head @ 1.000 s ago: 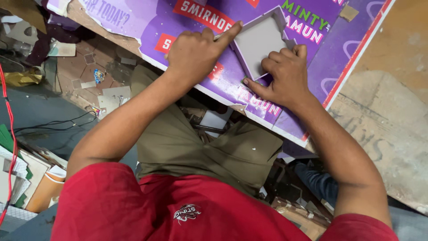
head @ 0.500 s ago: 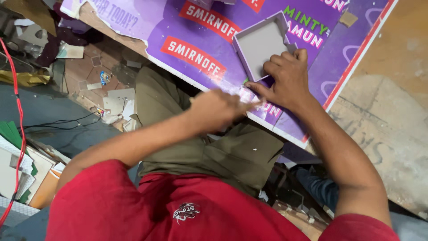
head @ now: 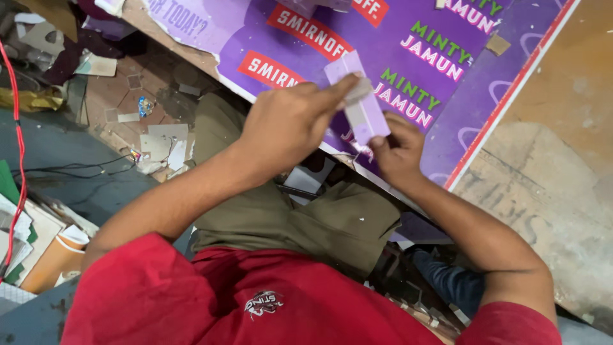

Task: The person assembles small purple cardboard boxes by folding flaps and securing them with a wooden stick. They repeatedly pick up flat pieces, fold them into box shapes, and place the finished boxes on the table.

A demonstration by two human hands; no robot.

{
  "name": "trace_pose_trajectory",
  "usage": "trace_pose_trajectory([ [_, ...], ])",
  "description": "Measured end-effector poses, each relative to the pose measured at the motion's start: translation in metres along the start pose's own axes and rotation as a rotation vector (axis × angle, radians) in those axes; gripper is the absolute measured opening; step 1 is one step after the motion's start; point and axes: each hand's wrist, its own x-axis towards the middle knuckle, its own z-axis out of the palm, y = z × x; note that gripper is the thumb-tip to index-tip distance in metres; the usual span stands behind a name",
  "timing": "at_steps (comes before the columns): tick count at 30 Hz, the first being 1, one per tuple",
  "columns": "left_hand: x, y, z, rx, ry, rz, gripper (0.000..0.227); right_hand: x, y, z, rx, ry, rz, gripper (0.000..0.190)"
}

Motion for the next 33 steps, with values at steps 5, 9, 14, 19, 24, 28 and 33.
trace_pose_trajectory([
  [5, 0.011, 0.025, 0.006, 0.055, -0.169, 0.036, 0.051, -0.014, -0.002, 0.006, 0.143, -0.082, 0.076, 0.052],
  [9, 0.034, 0.005, -0.005, 0.302, -0.128, 0.042, 0.050, -0.012, -0.008, 0.004, 0.111, -0.088, 0.076, 0.054],
  [14, 0.028, -0.023, -0.007, 0.449, -0.027, 0.012, 0.057, -0.007, -0.015, 0.005, 0.014, -0.120, -0.006, 0.055],
  [19, 0.000, -0.019, 0.023, 0.361, -0.050, -0.006, 0.056, -0.008, -0.005, 0.004, 0.072, -0.120, -0.011, 0.056],
  [24, -0.011, 0.028, 0.025, 0.160, -0.222, 0.098, 0.057, -0.014, 0.006, -0.001, 0.096, -0.166, -0.005, 0.055],
  [28, 0.006, 0.028, 0.011, 0.153, -0.218, 0.077, 0.051, -0.016, 0.016, -0.001, -0.030, -0.058, 0.119, 0.048],
  [33, 0.025, -0.010, 0.003, 0.397, -0.058, -0.016, 0.054, -0.014, 0.015, -0.002, 0.122, -0.104, 0.004, 0.053],
])
